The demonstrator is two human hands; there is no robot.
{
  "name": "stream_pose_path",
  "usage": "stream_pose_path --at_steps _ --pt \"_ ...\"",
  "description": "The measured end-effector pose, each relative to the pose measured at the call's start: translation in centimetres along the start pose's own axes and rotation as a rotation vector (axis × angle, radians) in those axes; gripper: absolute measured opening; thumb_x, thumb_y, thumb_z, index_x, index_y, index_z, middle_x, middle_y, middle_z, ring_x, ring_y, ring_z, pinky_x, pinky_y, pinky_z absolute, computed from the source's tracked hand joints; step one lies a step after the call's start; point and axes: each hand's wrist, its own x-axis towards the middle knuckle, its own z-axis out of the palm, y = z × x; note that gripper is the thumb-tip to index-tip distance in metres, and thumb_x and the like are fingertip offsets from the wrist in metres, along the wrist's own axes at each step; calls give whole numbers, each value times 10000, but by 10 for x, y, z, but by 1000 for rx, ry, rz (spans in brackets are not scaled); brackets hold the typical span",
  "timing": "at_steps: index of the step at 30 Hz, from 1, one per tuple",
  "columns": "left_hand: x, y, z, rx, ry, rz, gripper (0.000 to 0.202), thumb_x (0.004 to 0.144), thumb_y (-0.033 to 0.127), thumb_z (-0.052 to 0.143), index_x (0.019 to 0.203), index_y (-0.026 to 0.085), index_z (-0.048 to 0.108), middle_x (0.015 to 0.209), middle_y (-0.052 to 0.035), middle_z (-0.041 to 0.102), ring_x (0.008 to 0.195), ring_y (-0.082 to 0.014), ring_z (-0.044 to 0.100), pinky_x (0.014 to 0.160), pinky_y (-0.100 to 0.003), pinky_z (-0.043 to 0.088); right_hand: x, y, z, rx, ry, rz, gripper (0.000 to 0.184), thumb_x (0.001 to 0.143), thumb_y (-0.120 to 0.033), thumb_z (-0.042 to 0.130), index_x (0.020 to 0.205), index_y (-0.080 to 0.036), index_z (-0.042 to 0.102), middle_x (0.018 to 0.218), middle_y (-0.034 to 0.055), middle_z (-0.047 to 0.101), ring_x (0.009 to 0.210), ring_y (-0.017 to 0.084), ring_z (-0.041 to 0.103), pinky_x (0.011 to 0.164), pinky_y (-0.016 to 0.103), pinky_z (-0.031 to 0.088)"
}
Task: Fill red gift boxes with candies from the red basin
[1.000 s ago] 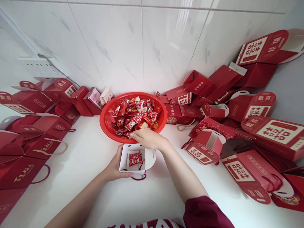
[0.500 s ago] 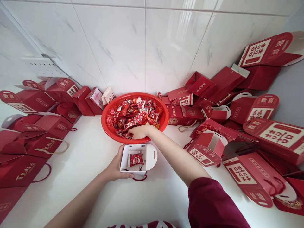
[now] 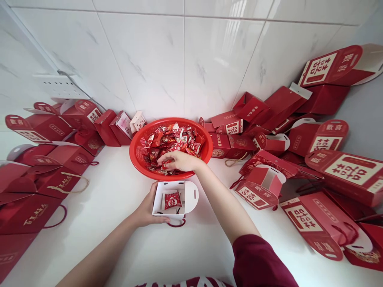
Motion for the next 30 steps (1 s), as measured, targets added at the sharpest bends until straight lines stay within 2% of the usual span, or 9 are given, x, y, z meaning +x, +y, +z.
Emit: stream_pose_path --at_steps 3,6,12,17,21,24,28,30 --pt "0 0 1 -14 11 0 1041 590 343 925 1422 247 308 1437 -175 451 1353 -398 449 1084 -571 413 -6 0 2 10 158 -55 358 861 -128 595 1208 -167 674 1305 76 664 1225 195 597 1093 364 440" --pt "0 0 1 -20 11 5 1071 565 339 937 1424 256 303 1429 -169 464 1345 -405 457 1076 -578 419 -14 -2 7 113 241 -41 366 868 -173 607 1228 -173 673 1320 86 659 1214 207 611 1071 380 468" --pt "0 0 1 -27 12 16 1031 585 342 927 1417 248 326 1436 -173 467 1344 -410 460 1081 -578 416 -36 -12 16 428 275 -74 445 853 -291 700 1284 -200 635 1323 91 658 1233 203 608 1055 377 499" --pt "2 2 1 -28 7 23 1017 590 334 924 1413 252 332 1433 -171 466 1333 -407 473 1065 -573 434 -41 -12 15 484 315 -54 456 796 -278 774 1230 -185 670 1250 97 705 1117 207 680 1033 393 515" --pt "3 5 2 -18 12 8 1027 588 336 924 1417 257 322 1421 -157 479 1327 -394 481 1070 -562 433 -41 -12 14 502 332 -30 528 787 -264 779 1293 -201 643 1250 89 711 1197 234 648 1065 417 493" --pt "3 5 3 -20 25 -4 1025 572 340 931 1404 249 340 1416 -159 486 1316 -397 491 1064 -560 439 -47 -21 14 494 263 -39 502 816 -266 751 1303 -217 639 1241 77 716 1185 232 659 1060 424 501" --pt "3 3 2 -37 5 0 988 570 336 932 1375 244 366 1411 -162 483 1312 -404 492 1052 -571 442 -60 -37 8 257 7 -93 470 891 -265 678 1354 -239 602 1399 69 615 1307 218 565 1114 426 444" --pt "2 2 2 -18 6 -5 998 576 334 929 1389 252 357 1432 -159 463 1331 -407 470 1064 -574 432 -67 -40 2 108 29 -87 409 924 -285 640 1331 -244 621 1414 53 603 1316 202 552 1131 413 420"
